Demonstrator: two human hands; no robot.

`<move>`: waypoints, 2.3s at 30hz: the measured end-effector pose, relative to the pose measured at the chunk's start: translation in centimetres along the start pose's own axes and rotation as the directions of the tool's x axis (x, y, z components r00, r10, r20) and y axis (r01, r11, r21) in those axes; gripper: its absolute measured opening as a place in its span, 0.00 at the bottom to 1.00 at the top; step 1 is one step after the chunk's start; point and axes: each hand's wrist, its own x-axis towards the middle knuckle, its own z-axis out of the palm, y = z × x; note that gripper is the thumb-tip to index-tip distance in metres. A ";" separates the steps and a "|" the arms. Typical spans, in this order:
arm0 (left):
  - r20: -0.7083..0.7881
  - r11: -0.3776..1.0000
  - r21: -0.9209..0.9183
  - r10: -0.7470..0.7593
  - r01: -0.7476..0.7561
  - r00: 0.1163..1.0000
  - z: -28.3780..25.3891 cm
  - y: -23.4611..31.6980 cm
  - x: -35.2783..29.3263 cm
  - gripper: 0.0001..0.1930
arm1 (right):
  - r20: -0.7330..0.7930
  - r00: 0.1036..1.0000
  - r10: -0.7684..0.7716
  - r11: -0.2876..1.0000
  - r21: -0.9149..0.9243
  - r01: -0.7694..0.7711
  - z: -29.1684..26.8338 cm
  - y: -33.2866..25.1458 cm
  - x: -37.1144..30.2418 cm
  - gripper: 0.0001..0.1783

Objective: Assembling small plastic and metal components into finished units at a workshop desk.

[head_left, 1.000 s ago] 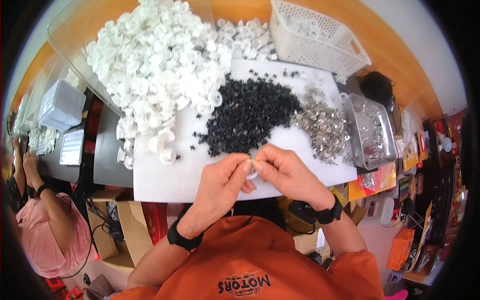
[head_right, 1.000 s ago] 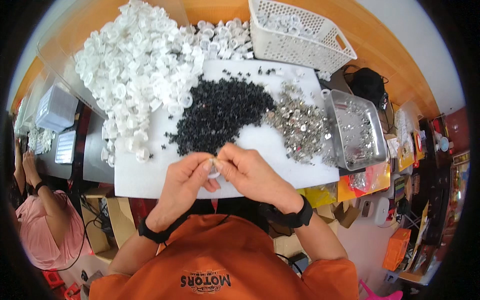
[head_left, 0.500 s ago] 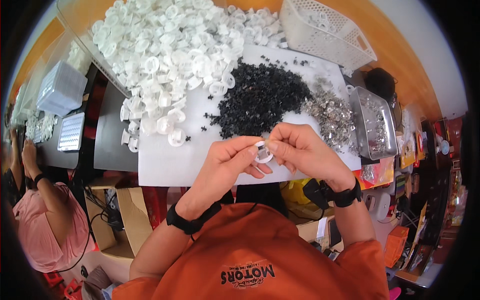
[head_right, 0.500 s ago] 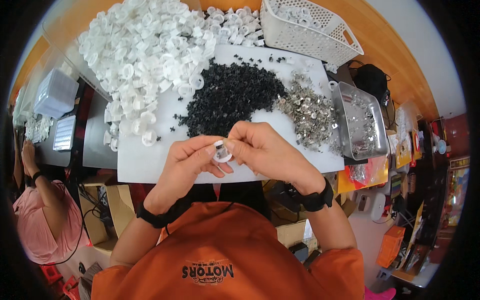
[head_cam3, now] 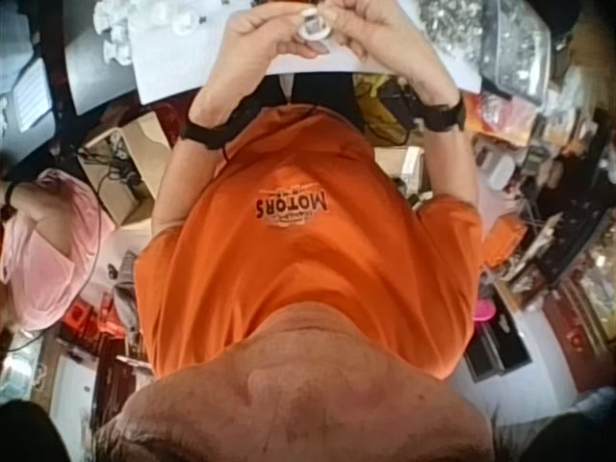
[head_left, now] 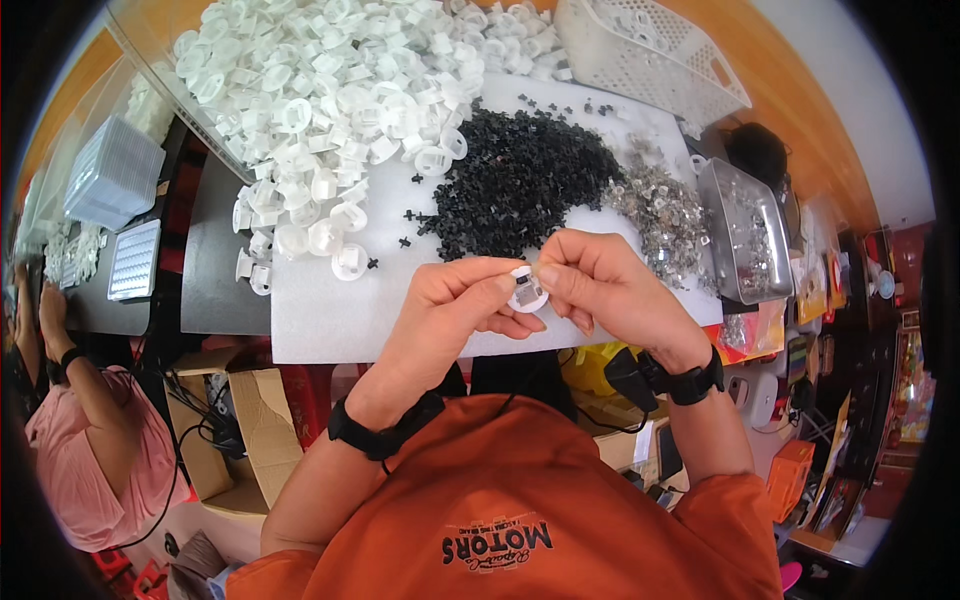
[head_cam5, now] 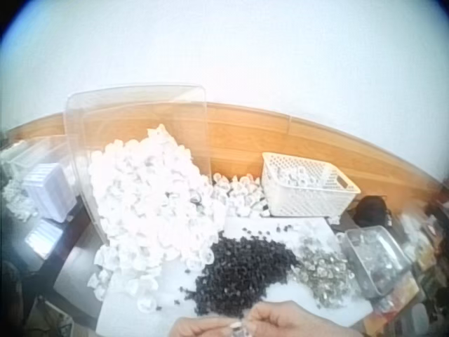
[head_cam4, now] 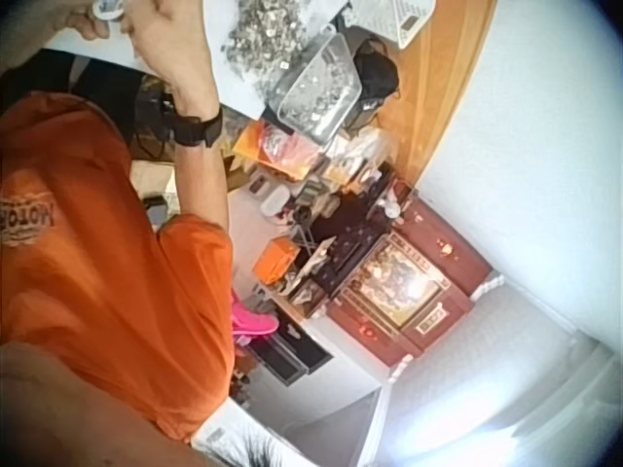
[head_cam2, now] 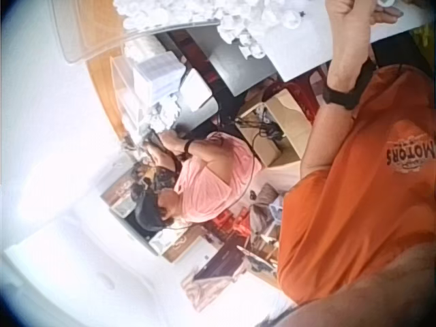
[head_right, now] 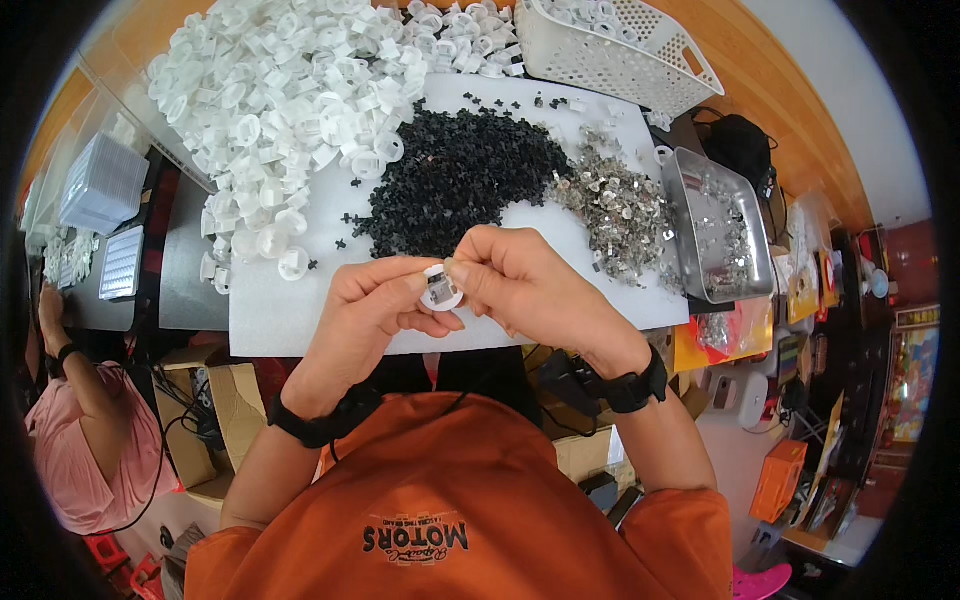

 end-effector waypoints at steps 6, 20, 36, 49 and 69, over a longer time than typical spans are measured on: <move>0.050 0.996 -0.088 0.007 -0.003 0.999 -0.2 0.0 0.1 0.16 | -0.062 0.998 -0.015 0.999 0.036 0.017 0.1 0.4 0.0 0.11; -0.043 1.000 -0.001 0.020 -0.020 0.999 0.5 -0.3 0.1 0.17 | 0.038 0.728 -0.685 0.429 -0.787 0.444 1.2 0.3 -0.1 0.06; -0.067 1.000 -0.016 0.011 -0.012 0.998 0.6 -0.5 0.1 0.16 | 0.002 0.709 -0.705 0.476 -0.740 0.475 1.5 1.1 -0.3 0.09; -0.118 0.999 0.035 0.041 -0.038 0.992 0.8 -0.8 0.1 0.16 | 0.011 0.726 -0.687 0.469 -0.756 0.456 1.7 0.9 -0.2 0.07; -0.130 0.997 0.049 -0.054 0.061 0.990 0.9 0.5 0.2 0.17 | -0.197 0.948 -0.248 0.933 -0.311 0.180 1.4 -1.0 -0.4 0.05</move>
